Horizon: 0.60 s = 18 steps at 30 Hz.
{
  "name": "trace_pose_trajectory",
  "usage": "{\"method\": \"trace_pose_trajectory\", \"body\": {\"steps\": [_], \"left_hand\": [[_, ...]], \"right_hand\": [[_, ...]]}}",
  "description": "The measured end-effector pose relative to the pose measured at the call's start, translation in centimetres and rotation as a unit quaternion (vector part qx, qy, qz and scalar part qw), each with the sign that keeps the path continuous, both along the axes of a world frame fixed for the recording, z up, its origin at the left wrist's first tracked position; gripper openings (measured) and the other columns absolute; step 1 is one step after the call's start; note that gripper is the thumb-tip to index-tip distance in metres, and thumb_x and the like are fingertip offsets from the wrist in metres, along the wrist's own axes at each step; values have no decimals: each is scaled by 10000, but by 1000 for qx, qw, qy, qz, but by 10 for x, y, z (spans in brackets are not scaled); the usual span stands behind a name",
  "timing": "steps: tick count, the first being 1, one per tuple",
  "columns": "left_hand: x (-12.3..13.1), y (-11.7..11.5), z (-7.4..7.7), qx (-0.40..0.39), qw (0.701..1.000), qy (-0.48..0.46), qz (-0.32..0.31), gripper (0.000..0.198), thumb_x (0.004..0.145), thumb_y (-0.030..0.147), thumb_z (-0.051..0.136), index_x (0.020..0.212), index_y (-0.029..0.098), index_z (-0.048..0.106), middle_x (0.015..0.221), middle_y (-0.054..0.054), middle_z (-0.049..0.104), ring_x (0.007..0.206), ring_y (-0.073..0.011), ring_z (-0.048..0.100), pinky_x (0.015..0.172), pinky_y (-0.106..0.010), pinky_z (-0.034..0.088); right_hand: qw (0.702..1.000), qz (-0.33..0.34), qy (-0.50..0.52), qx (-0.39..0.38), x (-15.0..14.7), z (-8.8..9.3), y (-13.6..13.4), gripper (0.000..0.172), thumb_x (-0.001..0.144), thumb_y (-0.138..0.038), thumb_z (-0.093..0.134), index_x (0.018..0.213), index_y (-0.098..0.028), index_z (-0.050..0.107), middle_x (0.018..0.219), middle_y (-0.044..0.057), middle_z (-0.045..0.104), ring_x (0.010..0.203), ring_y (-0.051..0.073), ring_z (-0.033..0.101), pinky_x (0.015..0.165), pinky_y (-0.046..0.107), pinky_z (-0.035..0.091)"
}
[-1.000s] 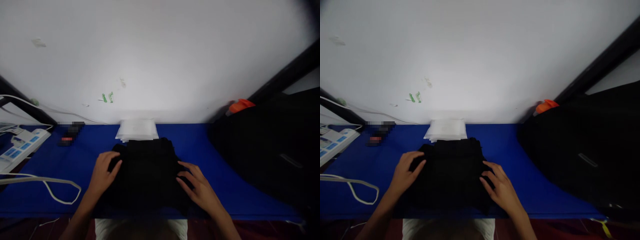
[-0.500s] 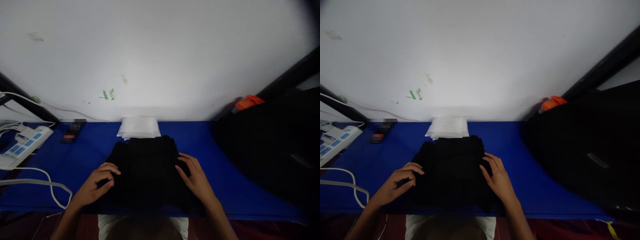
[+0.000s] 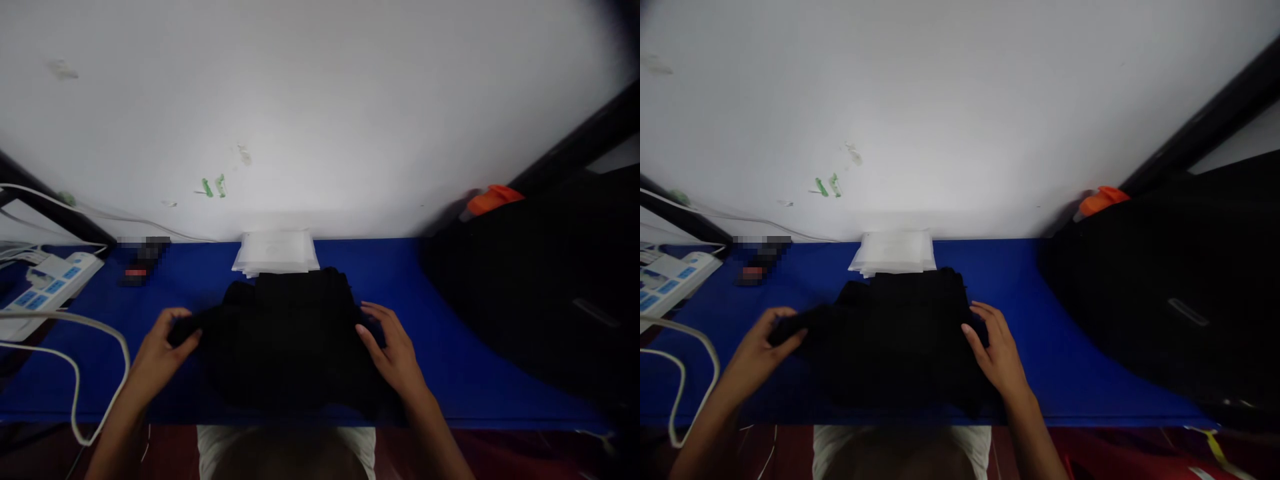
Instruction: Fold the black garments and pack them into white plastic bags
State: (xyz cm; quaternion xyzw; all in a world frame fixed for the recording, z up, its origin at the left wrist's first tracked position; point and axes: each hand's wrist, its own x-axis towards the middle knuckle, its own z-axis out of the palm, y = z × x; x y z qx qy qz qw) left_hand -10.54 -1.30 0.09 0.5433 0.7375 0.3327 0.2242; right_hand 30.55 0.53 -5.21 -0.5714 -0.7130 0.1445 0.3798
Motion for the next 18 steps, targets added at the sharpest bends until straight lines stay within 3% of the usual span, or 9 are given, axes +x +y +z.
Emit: {"method": "trace_pose_trajectory", "body": {"steps": [2,5,7,10,11,12,16,18], "left_hand": [[11,10,5,81,989,-74,101,601,632,442,767,1140,242,517,761,30,613,684,-188,635,642,-307,527],[44,19,2,214,957,-142,134,626,723,391,733,1254,249,433,785,33,613,764,-171,656,793,-339,536],[65,19,-3,236,965,-95,60,522,784,375,700,1233,248,465,903,-10,651,887,-190,661,895,-390,510],[83,13,-11,140,974,18,-176,387,846,378,659,1194,259,537,1017,-34,697,1052,-235,635,1069,-520,370],[85,11,-14,110,968,34,-221,365,876,379,627,1210,267,535,1015,-31,707,1080,-238,625,1089,-538,340],[85,9,-17,99,969,31,-225,365,906,379,590,1245,270,512,1012,-31,708,1091,-235,620,1087,-538,346],[82,2,-28,167,985,43,-15,489,873,476,605,1259,202,480,1159,-121,599,1140,-279,558,1000,-504,441],[81,-1,-34,146,981,126,19,530,800,558,656,1153,174,561,1261,-170,509,1222,-358,472,1016,-581,392]], "right_hand": [[1000,-1,6,0,0,-1,0,339,944,-471,515,1214,-268,537,1261,91,580,1138,271,584,952,476,515],[1000,4,3,-4,-1,-1,-1,332,949,-451,513,1221,-262,530,1261,98,576,1115,268,595,940,473,523],[1000,10,1,-5,-1,-1,-2,323,953,-430,513,1226,-258,524,1265,104,571,1112,267,595,928,467,531],[1000,15,5,-1,-2,-1,-3,311,954,-420,514,1218,-256,528,1256,107,574,1113,269,594,909,460,541],[1000,15,7,-1,-2,-1,-3,308,955,-419,514,1215,-255,530,1252,106,576,1116,269,593,907,459,542],[1000,16,8,-1,-2,-1,-3,307,955,-419,515,1214,-255,531,1248,105,578,1119,269,591,907,458,542],[1000,23,11,-9,-2,-2,-3,297,959,-408,513,1213,-253,532,1233,100,585,1117,260,590,929,457,530],[1000,25,14,-13,-1,-4,-3,291,960,-406,515,1206,-253,536,1220,95,593,1110,255,593,933,456,527]]}}
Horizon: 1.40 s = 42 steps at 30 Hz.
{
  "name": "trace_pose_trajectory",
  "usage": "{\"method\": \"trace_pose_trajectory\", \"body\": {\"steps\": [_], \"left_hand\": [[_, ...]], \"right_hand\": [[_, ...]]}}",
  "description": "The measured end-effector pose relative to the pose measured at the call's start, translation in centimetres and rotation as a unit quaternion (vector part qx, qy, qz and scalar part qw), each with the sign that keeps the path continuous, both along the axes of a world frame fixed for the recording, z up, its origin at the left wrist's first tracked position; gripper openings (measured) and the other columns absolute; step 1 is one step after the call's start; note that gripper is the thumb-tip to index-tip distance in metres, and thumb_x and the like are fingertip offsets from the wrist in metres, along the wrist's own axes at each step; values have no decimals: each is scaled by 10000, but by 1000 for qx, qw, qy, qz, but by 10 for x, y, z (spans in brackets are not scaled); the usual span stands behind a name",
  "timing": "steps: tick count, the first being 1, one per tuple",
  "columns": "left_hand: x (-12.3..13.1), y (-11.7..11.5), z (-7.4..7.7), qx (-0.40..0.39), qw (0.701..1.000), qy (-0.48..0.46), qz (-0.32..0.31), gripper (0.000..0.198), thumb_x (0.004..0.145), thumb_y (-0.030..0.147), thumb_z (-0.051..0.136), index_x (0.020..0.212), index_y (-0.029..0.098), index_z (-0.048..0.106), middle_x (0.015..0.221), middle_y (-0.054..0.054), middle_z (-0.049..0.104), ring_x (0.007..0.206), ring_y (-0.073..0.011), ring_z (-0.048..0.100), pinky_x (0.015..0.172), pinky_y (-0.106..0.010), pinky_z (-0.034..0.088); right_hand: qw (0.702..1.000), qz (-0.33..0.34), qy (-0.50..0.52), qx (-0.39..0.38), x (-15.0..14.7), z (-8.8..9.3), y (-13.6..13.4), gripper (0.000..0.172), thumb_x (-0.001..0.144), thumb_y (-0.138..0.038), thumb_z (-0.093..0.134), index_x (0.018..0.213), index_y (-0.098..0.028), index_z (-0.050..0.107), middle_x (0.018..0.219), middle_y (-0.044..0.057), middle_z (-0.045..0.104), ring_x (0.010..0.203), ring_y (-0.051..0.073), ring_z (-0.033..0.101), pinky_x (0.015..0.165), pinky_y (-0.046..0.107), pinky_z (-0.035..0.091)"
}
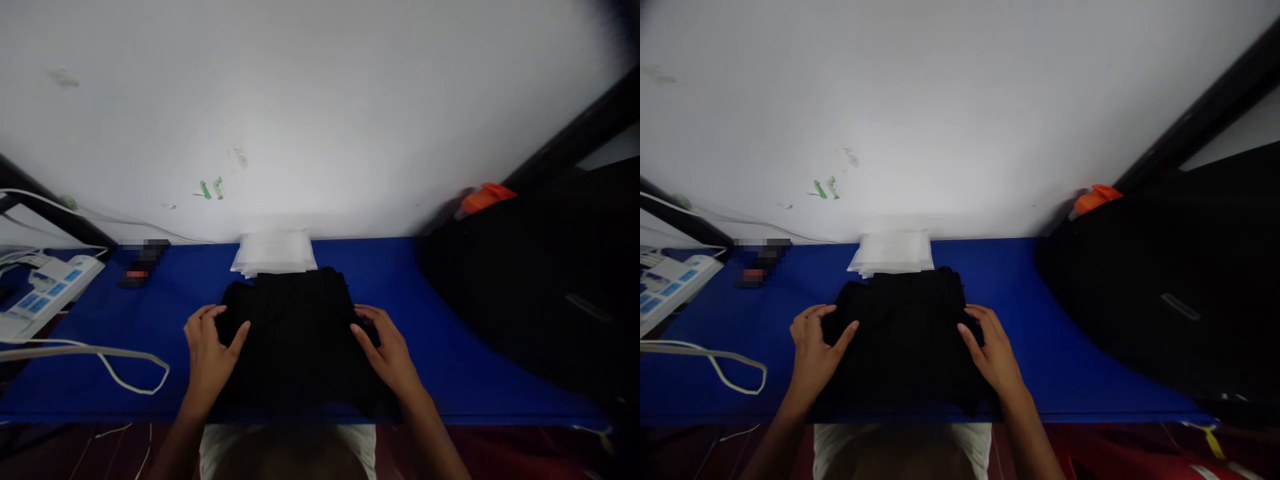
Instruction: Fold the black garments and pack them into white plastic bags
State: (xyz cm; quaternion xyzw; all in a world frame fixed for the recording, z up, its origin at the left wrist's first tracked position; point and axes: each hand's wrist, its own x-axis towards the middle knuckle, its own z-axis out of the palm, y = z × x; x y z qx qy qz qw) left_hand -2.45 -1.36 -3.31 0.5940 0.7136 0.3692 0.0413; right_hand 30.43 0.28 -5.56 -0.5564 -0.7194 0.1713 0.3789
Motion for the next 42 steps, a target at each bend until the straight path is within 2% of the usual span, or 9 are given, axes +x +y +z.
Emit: {"method": "trace_pose_trajectory", "body": {"steps": [5,10,17,22,26,28,32,38,42], "left_hand": [[1,-3,-3,-71,992,96,-28,359,801,530,658,877,180,636,1344,-174,462,1278,-438,376,995,-671,332],[8,5,21,83,995,55,13,128,848,326,634,913,224,589,1350,-117,470,1277,-361,407,1033,-625,319],[46,9,26,12,925,153,-348,404,751,350,774,1111,253,619,1522,-111,347,1333,-379,343,1058,-602,303],[62,8,19,11,923,144,-355,188,827,141,641,1003,204,631,1443,-108,479,1305,-328,391,1076,-588,288],[65,5,31,45,923,57,-379,204,845,150,601,1024,230,659,1374,-100,532,1262,-300,442,1051,-543,349],[64,7,41,26,899,24,-436,218,835,223,657,1051,245,671,1386,-101,519,1266,-296,449,1041,-513,379],[51,41,52,-22,869,25,-494,342,825,427,704,1113,251,647,1291,-103,604,1216,-269,523,1029,-462,406],[13,140,37,-52,921,203,-327,150,894,212,548,1025,194,619,1037,-105,697,1016,-270,633,891,-426,460],[1,165,35,-49,924,215,-313,122,901,190,500,935,207,616,818,-54,687,791,-227,649,788,-364,466]], "right_hand": [[1000,3,-8,10,1,-2,1,263,958,-411,519,1165,-256,562,1194,87,615,1125,256,589,957,473,511],[1000,-1,-12,14,0,0,1,242,957,-413,514,1131,-258,579,1187,87,627,1104,255,607,940,465,524],[1000,-2,-6,26,0,-3,2,219,955,-403,515,1103,-261,592,1163,82,640,1096,254,613,940,459,522],[999,12,-23,44,-1,7,-2,240,936,-352,549,1158,-261,564,1186,89,629,1119,263,592,950,477,510],[988,119,-88,53,-20,30,-8,626,812,-305,678,1376,-223,418,1456,161,429,1331,333,412,1031,554,432],[973,191,-113,56,-33,38,-10,571,749,-163,637,1298,-204,486,1505,160,372,1388,341,337,1075,577,373],[955,278,-99,38,-46,41,-9,533,550,-8,448,1035,-209,546,1314,126,593,1316,276,468,1078,532,390],[956,284,-74,0,-46,39,-15,525,450,1,411,914,-234,480,1306,104,618,1304,260,503,1045,491,438],[960,269,-74,-41,-48,38,-22,649,462,51,386,1040,-219,508,1398,106,549,1347,230,458,1035,435,474]]}}
